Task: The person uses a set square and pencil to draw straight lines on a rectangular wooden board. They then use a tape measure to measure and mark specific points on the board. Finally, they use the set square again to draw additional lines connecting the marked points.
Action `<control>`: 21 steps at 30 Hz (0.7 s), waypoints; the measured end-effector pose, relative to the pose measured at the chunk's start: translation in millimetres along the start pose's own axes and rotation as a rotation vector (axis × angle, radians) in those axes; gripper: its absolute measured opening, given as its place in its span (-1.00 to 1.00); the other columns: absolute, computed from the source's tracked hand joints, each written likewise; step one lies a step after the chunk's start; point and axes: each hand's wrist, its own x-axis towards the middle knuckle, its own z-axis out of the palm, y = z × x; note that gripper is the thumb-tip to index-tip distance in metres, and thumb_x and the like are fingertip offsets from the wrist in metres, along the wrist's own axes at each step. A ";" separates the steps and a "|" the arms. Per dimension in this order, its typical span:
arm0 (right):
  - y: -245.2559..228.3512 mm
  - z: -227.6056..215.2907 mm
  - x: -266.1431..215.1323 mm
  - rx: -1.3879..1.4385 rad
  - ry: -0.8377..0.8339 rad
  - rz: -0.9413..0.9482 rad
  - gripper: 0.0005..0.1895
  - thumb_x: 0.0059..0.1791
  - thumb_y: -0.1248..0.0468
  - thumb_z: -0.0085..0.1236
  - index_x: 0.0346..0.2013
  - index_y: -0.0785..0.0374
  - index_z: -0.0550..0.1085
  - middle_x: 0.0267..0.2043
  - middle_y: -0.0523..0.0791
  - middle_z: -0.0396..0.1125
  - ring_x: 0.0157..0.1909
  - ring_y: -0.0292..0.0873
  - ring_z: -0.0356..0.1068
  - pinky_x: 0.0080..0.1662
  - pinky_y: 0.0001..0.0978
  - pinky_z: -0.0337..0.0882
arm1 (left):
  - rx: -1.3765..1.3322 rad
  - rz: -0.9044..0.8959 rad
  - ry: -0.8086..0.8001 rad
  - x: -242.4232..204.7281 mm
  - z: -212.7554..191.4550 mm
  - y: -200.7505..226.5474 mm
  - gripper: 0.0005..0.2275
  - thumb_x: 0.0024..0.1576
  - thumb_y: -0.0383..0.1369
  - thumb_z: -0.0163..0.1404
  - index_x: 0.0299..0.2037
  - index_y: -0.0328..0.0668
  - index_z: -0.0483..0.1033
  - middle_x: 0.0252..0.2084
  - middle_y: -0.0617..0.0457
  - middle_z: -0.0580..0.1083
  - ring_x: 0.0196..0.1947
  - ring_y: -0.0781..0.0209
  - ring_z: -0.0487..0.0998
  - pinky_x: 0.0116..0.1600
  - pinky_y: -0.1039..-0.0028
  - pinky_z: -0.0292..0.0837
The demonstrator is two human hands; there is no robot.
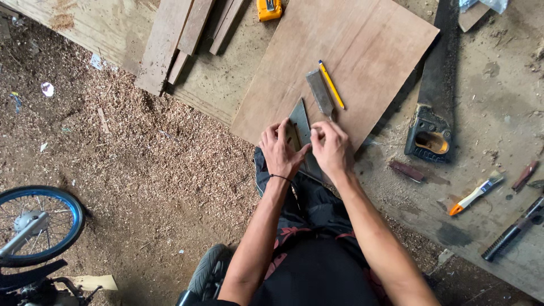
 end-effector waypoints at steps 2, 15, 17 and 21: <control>-3.6 9.3 9.3 0.046 0.057 -0.103 -0.86 0.05 0.30 0.23 -0.13 0.21 0.49 -0.36 -0.07 0.41 -0.35 -0.07 0.45 -0.25 -0.20 0.42 | 0.018 0.055 0.034 -1.9 1.0 0.3 -0.22 -0.26 -0.17 0.43 0.26 -0.01 0.41 0.05 0.01 0.40 0.09 0.03 0.39 0.18 0.16 0.25; 1.1 15.3 69.7 -0.073 0.151 -0.040 -0.54 -0.12 0.18 0.49 -0.45 0.23 0.27 -0.64 -0.10 0.23 -0.56 0.01 0.33 -0.43 -0.09 0.27 | -0.034 0.020 -0.028 -0.1 -13.8 11.5 -0.17 -0.36 -0.05 0.44 0.20 0.00 0.41 0.00 0.01 0.40 0.05 0.00 0.39 0.16 0.13 0.22; 3.7 11.4 73.0 -0.070 0.163 -0.054 -0.57 -0.06 0.19 0.47 -0.45 0.21 0.28 -0.63 -0.11 0.22 -0.56 0.01 0.32 -0.42 -0.10 0.27 | -0.020 0.019 -0.036 0.7 -15.4 12.7 -0.18 -0.36 -0.05 0.44 0.19 0.01 0.42 -0.02 0.02 0.41 0.04 0.00 0.39 0.16 0.14 0.22; 7.2 8.3 74.7 -0.100 0.090 -0.067 -0.47 -0.19 0.10 0.54 -0.53 0.24 0.27 -0.69 -0.10 0.21 -0.60 0.03 0.30 -0.48 -0.09 0.25 | -0.022 0.009 -0.052 3.7 -17.7 14.9 -0.18 -0.36 -0.06 0.43 0.20 0.01 0.41 -0.02 0.03 0.40 0.04 0.01 0.39 0.15 0.14 0.22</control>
